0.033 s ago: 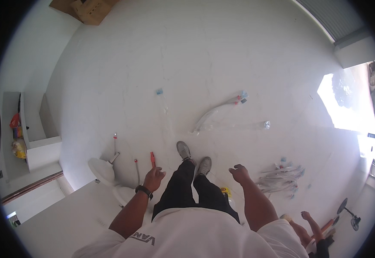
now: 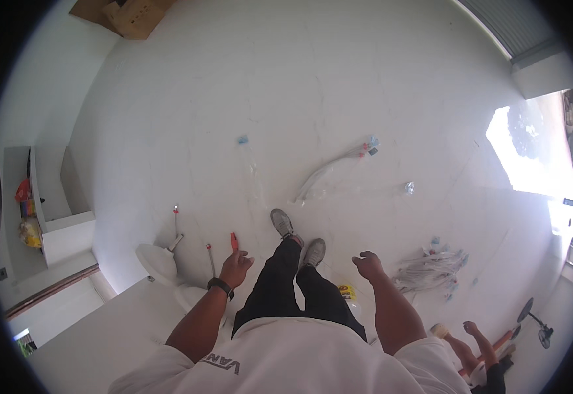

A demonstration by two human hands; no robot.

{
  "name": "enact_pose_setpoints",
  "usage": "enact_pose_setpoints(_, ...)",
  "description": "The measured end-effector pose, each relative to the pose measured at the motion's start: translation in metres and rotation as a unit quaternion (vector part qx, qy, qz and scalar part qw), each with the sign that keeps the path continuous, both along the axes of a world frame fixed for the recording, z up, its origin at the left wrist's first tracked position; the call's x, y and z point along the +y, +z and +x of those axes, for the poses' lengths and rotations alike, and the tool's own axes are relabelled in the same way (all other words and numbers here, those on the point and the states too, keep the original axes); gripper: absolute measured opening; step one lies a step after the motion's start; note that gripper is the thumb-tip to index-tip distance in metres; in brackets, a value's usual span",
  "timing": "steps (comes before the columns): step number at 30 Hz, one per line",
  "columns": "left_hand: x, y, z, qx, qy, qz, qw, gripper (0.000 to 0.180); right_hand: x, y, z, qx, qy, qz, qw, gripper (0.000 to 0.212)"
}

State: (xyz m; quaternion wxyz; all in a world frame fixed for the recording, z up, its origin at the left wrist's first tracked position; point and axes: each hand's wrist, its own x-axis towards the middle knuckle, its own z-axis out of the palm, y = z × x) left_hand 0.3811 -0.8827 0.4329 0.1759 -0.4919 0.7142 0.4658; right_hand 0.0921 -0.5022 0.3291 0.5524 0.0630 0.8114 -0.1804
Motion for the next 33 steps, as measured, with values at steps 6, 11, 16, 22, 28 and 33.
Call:
enact_pose_setpoints(6,-0.121,-0.189,-0.089,-0.135,-0.051,0.024,0.989,0.052,-0.035,-0.082,-0.037,-0.041,-0.204,0.03,0.978,0.068)
enact_pose_setpoints(11,-0.171,-0.367,-0.124,-0.225,0.233,0.177,0.929,0.053,-0.097,-0.225,-0.079,-0.112,-0.361,-0.002,0.926,0.068)
enact_pose_setpoints(16,-0.175,-0.503,-0.154,-0.166,0.366,0.126,0.907,0.087,-0.135,-0.398,-0.129,-0.023,-0.383,0.074,0.921,0.118)
enact_pose_setpoints(22,-0.162,-0.592,-0.17,-0.203,0.278,-0.125,0.931,0.061,-0.132,-0.484,-0.159,0.213,-0.289,0.106,0.927,0.052)
enact_pose_setpoints(28,-0.074,-0.466,-0.253,0.098,-0.082,-0.07,0.989,0.042,-0.175,-0.354,-0.122,0.188,-0.111,-0.124,0.968,0.03)
enact_pose_setpoints(33,0.032,-0.369,-0.334,0.154,-0.289,0.253,0.911,0.063,-0.209,-0.271,-0.113,-0.092,-0.422,-0.326,0.841,0.034)
